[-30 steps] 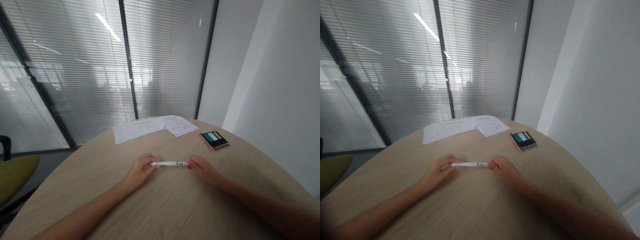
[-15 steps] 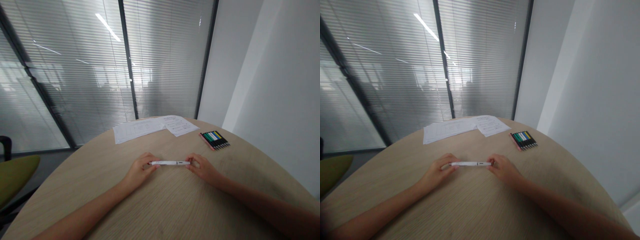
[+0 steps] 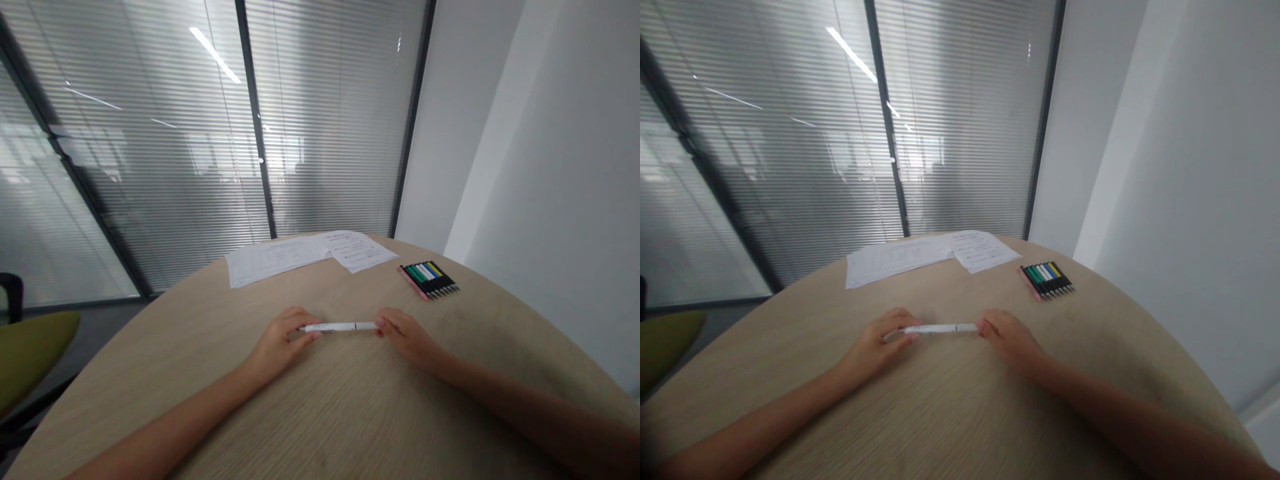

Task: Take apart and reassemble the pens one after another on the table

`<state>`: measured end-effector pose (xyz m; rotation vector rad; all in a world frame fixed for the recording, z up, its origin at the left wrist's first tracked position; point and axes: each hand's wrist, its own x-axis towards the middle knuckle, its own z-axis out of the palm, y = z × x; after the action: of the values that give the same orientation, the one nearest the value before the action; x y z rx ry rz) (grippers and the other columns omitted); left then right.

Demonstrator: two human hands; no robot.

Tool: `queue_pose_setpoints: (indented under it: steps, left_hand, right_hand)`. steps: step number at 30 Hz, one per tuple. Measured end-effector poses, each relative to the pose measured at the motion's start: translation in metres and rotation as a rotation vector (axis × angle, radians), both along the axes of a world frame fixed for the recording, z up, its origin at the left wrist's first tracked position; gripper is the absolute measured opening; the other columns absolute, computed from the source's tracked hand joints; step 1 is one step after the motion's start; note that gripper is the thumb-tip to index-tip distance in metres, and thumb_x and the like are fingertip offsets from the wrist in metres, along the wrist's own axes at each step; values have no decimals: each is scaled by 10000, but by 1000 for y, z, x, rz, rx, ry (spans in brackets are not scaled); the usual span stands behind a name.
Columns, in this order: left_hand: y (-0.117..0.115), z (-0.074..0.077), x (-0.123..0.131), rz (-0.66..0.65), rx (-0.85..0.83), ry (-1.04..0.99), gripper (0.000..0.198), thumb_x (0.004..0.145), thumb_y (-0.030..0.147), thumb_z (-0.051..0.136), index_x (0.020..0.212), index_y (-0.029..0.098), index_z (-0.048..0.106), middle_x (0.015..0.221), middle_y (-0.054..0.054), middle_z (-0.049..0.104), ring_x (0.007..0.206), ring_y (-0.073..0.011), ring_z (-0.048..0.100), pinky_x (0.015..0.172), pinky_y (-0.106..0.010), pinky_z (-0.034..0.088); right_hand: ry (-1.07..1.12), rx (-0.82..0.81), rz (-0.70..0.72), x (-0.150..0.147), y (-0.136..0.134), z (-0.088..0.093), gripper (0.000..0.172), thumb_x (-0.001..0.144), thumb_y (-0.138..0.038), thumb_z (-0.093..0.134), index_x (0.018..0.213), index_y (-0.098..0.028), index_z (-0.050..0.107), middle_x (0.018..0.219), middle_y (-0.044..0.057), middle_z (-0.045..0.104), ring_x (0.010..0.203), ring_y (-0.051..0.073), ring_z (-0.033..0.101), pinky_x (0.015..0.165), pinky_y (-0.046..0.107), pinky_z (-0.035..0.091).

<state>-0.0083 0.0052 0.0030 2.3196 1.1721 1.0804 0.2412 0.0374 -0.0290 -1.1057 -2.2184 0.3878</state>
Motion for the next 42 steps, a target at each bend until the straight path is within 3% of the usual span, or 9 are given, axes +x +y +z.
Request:
queue_pose_setpoints:
  steps: [3,6,13,22,35,42]
  left_hand:
    - [0,1,0,11,0,-21,131,732,224,507,782,170,616,737,-27,568,716,-140,524,659,-270,429]
    - [-1,1,0,11,0,-36,138,737,230,500,767,165,617,732,-30,564,705,-139,525,648,-268,429]
    - [0,0,-1,0,10,-44,140,733,230,507,773,152,615,735,-38,563,713,-144,525,649,-270,429]
    - [1,-2,-2,-3,38,-9,136,742,221,509,779,147,618,739,-43,569,718,-146,526,663,-278,432]
    - [1,-5,-4,-138,338,207,152,767,191,513,872,125,601,753,-73,584,724,-152,512,641,-278,434]
    - [0,-3,-3,-111,383,214,136,764,184,515,860,127,592,755,-73,582,720,-153,501,637,-285,432]
  right_hand:
    - [74,-37,11,-1,-1,-1,149,801,-267,391,845,-196,514,777,28,559,751,154,513,710,299,391]
    - [113,-54,-7,-3,-2,-1,284,701,-218,526,980,-206,469,859,26,559,821,159,517,771,307,382]
    - [60,-52,-8,-2,-3,3,40,741,-219,469,758,-191,492,770,20,563,749,149,514,712,292,393]
    - [-3,-63,11,-2,-1,3,197,809,-294,365,688,-185,476,678,14,520,668,145,483,632,273,372]
    - [-29,-66,-9,-1,0,-1,317,827,-330,262,583,-191,408,587,11,488,586,141,463,579,263,349]
    - [-22,-120,-3,0,1,-1,355,824,-327,266,554,-184,446,541,5,498,544,133,481,555,252,357]
